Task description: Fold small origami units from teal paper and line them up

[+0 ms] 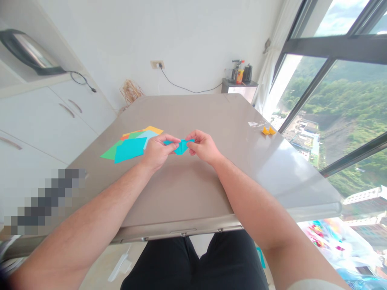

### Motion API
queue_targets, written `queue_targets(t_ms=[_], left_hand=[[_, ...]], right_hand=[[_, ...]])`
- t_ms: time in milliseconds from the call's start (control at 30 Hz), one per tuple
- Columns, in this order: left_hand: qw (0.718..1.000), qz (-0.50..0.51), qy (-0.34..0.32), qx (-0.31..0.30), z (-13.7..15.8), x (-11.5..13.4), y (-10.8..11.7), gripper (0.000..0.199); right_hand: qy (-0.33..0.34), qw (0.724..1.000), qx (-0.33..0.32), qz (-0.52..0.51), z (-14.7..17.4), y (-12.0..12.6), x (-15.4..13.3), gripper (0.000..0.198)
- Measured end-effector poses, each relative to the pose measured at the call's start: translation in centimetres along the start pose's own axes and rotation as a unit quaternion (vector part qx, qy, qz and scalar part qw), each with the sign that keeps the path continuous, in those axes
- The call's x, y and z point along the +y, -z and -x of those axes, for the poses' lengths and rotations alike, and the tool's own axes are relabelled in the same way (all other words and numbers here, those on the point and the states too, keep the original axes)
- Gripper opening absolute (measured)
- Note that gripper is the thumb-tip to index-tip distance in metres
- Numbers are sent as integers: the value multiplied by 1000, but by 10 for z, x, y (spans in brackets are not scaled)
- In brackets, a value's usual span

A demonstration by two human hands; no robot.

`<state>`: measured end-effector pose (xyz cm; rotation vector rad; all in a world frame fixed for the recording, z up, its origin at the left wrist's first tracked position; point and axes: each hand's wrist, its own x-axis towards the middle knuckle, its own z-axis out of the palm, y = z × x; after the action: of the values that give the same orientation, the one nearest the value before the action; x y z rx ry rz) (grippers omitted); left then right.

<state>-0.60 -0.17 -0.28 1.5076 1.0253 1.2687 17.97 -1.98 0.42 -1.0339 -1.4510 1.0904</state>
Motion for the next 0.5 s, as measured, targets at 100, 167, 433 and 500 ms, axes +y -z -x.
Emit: queue_targets(t_ms=[100, 167, 433, 500], left_hand=[[1000, -5, -9, 6, 0, 0, 0, 21], [1000, -7, -9, 8, 0, 1, 0, 21], [1000, 0, -19, -12, 2, 3, 1, 21], [1000, 2, -17, -9, 2, 4, 0, 22]], right_hand=[[7, 1000, -11, -27, 0, -1, -1, 16], [11, 999, -14, -39, 0, -2, -1, 16], [-2, 995, 40, -93, -3, -2, 4, 12], [-13, 993, 51, -109, -2, -1, 3, 13]])
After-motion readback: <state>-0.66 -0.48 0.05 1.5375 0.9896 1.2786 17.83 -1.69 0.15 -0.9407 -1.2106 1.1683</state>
